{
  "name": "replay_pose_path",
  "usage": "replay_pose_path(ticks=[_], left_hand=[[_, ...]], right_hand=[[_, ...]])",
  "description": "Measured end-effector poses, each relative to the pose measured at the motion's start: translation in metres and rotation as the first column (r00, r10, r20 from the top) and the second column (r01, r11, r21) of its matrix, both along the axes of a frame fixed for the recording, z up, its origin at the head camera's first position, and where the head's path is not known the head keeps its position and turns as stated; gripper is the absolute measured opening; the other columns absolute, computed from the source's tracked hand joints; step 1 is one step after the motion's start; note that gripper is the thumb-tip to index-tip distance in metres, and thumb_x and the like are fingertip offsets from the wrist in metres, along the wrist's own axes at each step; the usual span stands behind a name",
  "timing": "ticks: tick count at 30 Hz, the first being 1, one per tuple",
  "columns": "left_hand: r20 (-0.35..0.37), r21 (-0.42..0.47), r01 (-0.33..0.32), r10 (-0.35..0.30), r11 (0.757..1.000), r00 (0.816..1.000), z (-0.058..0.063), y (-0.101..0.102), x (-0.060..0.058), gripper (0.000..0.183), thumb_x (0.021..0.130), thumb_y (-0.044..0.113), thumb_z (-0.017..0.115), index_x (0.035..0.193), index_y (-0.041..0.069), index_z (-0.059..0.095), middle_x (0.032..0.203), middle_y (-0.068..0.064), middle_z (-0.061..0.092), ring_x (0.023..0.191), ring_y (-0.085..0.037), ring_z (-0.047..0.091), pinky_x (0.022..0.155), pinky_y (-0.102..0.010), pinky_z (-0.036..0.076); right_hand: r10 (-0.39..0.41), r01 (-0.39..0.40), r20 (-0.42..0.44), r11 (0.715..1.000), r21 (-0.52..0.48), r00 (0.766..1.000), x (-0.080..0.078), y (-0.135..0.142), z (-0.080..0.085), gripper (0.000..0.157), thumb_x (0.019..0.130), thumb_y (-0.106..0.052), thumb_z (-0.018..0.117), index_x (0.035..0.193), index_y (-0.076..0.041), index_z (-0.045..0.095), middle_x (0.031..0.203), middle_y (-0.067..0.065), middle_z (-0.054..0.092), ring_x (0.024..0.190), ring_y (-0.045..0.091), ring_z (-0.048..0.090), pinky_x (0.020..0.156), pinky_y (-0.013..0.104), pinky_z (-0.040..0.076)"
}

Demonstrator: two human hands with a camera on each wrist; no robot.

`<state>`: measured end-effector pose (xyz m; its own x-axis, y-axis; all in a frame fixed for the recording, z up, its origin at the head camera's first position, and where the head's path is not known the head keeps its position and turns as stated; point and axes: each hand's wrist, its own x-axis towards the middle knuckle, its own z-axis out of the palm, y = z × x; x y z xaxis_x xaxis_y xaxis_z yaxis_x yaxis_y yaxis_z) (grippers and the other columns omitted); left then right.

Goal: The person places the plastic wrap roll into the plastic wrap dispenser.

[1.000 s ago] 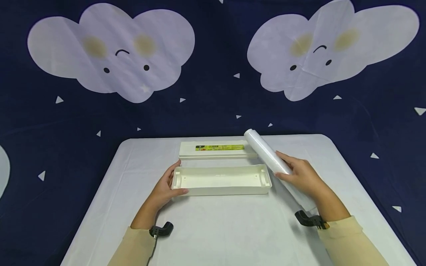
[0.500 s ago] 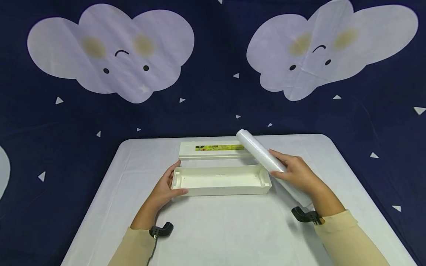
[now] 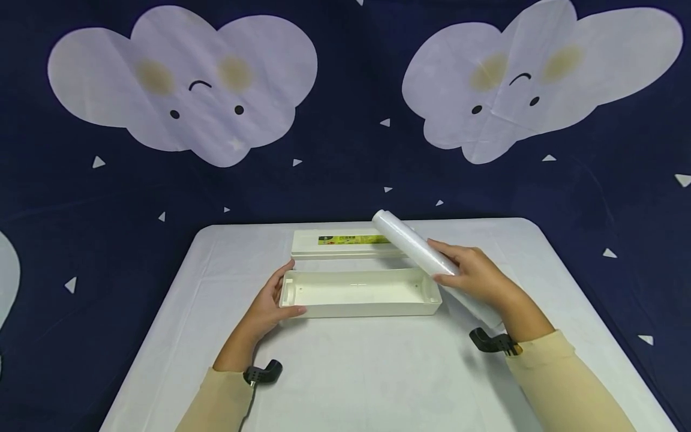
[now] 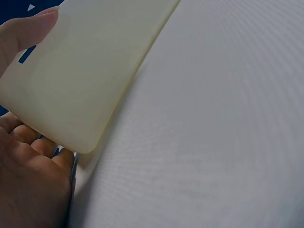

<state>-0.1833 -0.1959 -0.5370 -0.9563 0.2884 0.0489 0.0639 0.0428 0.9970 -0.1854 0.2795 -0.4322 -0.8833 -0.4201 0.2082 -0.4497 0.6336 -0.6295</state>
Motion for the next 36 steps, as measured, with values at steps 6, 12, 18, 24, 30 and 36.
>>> replay_pose_path(ticks=[6, 12, 18, 24, 30, 36], left_hand=[[0.005, 0.011, 0.003, -0.003, 1.0, 1.0, 0.0, 0.001, 0.0, 0.12, 0.071, -0.002, 0.096, 0.167, 0.02, 0.029, 0.158, -0.015, 0.041, 0.143, -0.036, 0.044, 0.11, -0.032, 0.045], [0.004, 0.013, 0.004, -0.004, 1.0, 1.0, 0.0, 0.001, 0.001, 0.119, 0.072, -0.004, 0.095, 0.167, 0.02, 0.029, 0.159, -0.015, 0.04, 0.144, -0.035, 0.043, 0.111, -0.032, 0.045], [-0.005, 0.01, 0.013, -0.013, 1.0, 1.0, 0.001, 0.001, 0.001, 0.119, 0.073, -0.005, 0.094, 0.168, 0.018, 0.027, 0.16, -0.018, 0.039, 0.144, -0.037, 0.042, 0.112, -0.033, 0.044], [-0.012, -0.001, 0.015, -0.015, 1.0, 1.0, 0.001, 0.0, 0.0, 0.119, 0.073, -0.004, 0.095, 0.168, 0.018, 0.026, 0.16, -0.018, 0.038, 0.145, -0.037, 0.042, 0.113, -0.033, 0.043], [-0.004, 0.011, 0.011, -0.011, 1.0, 1.0, 0.0, 0.0, -0.001, 0.119, 0.072, -0.003, 0.096, 0.168, 0.02, 0.028, 0.159, -0.016, 0.04, 0.144, -0.035, 0.043, 0.112, -0.033, 0.044], [0.001, 0.015, 0.011, -0.011, 1.0, 1.0, -0.001, -0.001, -0.001, 0.119, 0.072, -0.004, 0.095, 0.167, 0.021, 0.029, 0.157, -0.016, 0.041, 0.142, -0.036, 0.045, 0.111, -0.032, 0.045]], right_hand=[[0.023, -0.023, -0.008, 1.0, 0.004, 1.0, -0.003, -0.003, 0.003, 0.076, 0.086, -0.007, 0.088, 0.153, -0.001, 0.053, 0.143, 0.02, 0.061, 0.113, 0.031, 0.066, 0.091, 0.054, 0.056], [0.051, -0.051, -0.006, 0.999, -0.009, 0.999, -0.005, -0.007, 0.005, 0.074, 0.087, -0.007, 0.088, 0.152, -0.001, 0.054, 0.141, 0.021, 0.062, 0.111, 0.031, 0.066, 0.091, 0.055, 0.056], [0.087, -0.087, -0.006, 0.996, -0.018, 0.996, -0.008, -0.009, 0.006, 0.076, 0.086, -0.006, 0.089, 0.153, -0.002, 0.054, 0.143, 0.02, 0.062, 0.11, 0.029, 0.066, 0.09, 0.053, 0.056], [0.111, -0.111, 0.011, 0.994, -0.025, 0.994, -0.012, -0.01, 0.005, 0.076, 0.086, -0.007, 0.089, 0.154, -0.005, 0.054, 0.144, 0.017, 0.061, 0.11, 0.026, 0.066, 0.092, 0.052, 0.056], [0.133, -0.133, 0.012, 0.991, -0.027, 0.991, -0.013, -0.011, 0.005, 0.076, 0.086, -0.008, 0.089, 0.154, -0.005, 0.054, 0.144, 0.016, 0.061, 0.113, 0.026, 0.065, 0.095, 0.051, 0.055], [0.162, -0.162, -0.002, 0.987, -0.015, 0.987, -0.015, -0.016, 0.007, 0.076, 0.085, -0.006, 0.089, 0.153, -0.004, 0.055, 0.143, 0.016, 0.062, 0.115, 0.026, 0.065, 0.096, 0.052, 0.055]])
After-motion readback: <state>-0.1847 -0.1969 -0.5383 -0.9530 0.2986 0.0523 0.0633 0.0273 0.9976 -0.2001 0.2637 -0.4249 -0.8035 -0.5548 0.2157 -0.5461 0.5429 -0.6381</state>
